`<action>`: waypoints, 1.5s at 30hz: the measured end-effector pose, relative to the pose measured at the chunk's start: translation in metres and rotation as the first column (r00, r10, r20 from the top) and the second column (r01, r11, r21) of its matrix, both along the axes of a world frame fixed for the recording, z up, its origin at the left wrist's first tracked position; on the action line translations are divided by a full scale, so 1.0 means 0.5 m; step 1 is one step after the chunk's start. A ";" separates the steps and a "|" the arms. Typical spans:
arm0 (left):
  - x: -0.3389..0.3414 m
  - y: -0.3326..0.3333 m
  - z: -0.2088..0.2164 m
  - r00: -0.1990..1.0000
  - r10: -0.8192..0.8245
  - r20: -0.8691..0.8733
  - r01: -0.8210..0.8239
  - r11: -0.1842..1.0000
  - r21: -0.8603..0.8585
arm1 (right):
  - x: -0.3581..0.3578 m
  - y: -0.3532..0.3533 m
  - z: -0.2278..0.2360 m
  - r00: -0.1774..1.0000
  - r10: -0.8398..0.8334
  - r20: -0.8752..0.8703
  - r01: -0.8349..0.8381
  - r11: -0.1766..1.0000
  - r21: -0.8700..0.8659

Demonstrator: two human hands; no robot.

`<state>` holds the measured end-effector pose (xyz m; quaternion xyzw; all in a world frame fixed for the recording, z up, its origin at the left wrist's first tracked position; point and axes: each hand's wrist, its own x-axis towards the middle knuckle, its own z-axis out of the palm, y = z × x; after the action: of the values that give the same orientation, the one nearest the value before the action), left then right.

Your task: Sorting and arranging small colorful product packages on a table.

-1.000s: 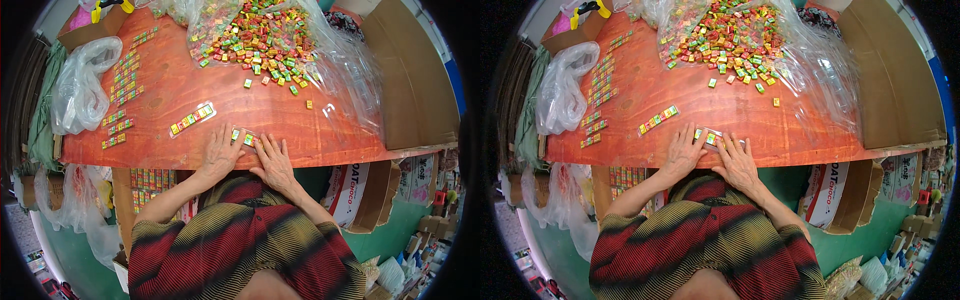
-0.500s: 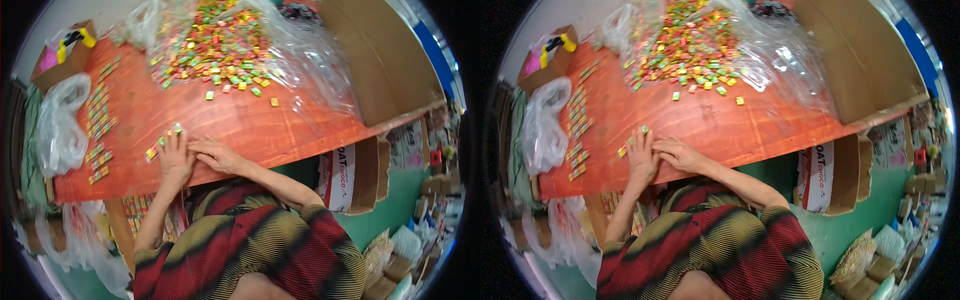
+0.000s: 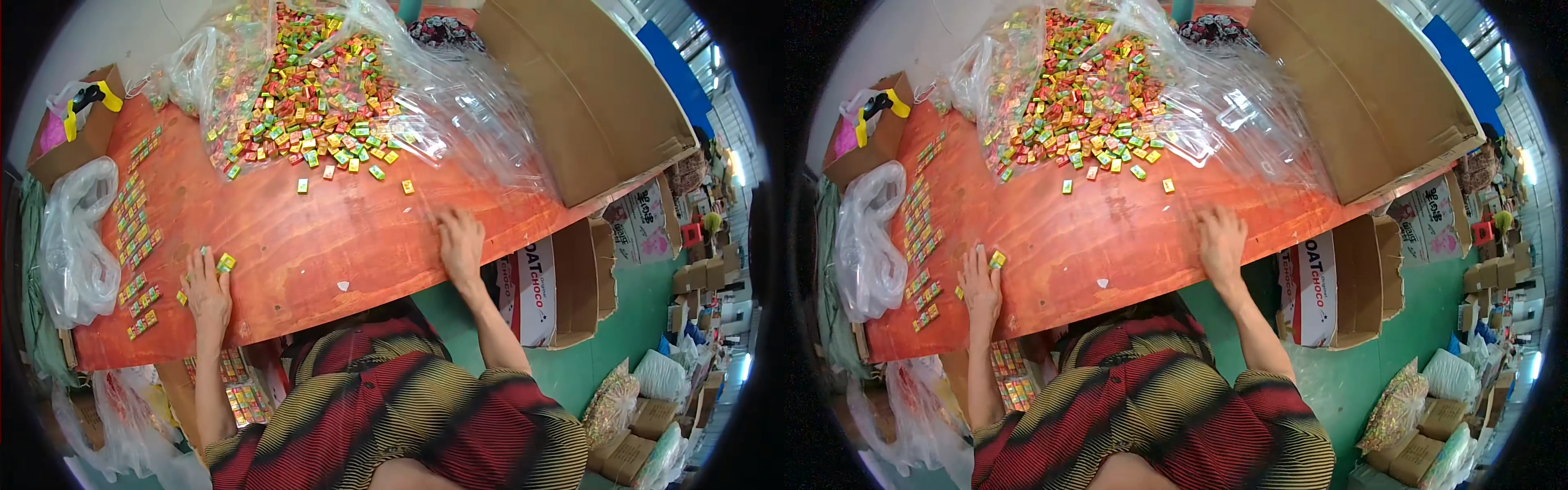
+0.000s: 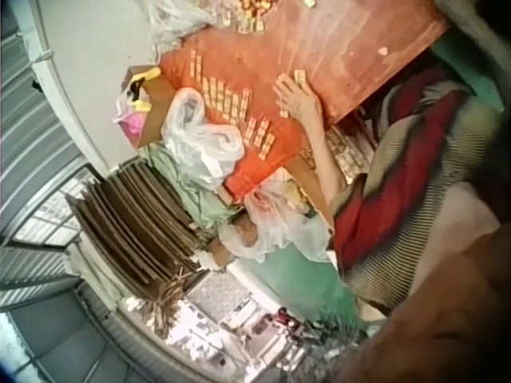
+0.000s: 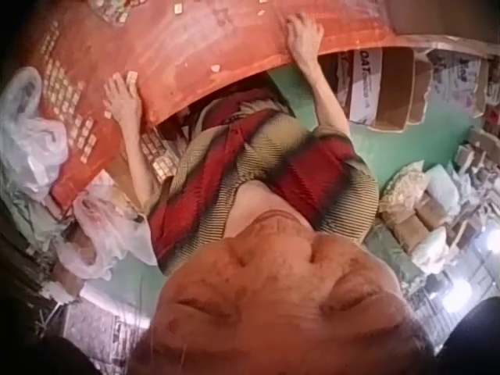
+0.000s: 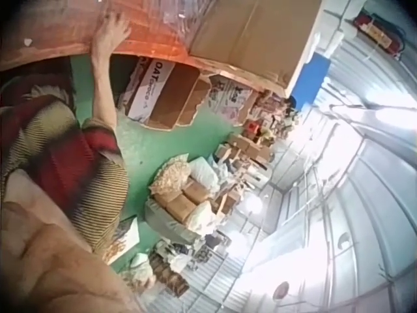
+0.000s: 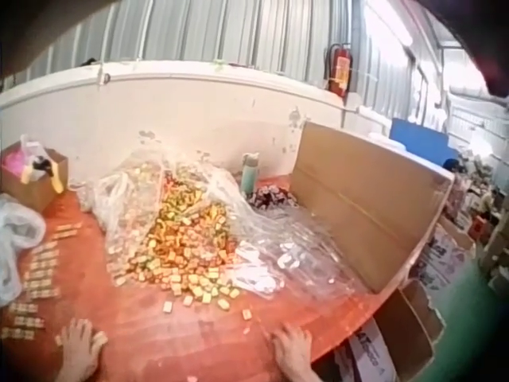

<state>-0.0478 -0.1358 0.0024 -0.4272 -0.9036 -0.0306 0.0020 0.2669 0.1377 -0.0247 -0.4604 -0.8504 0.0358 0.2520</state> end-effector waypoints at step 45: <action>0.184 0.177 -0.042 0.920 -0.393 -0.001 0.361 0.844 0.395 | -0.058 0.191 0.140 0.924 0.110 -0.367 -0.093 0.994 0.063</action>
<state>0.0444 -0.0472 -0.0185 -0.5859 -0.7771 -0.2256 0.0443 0.2379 0.2333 0.0455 -0.3952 -0.8111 0.1160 0.4154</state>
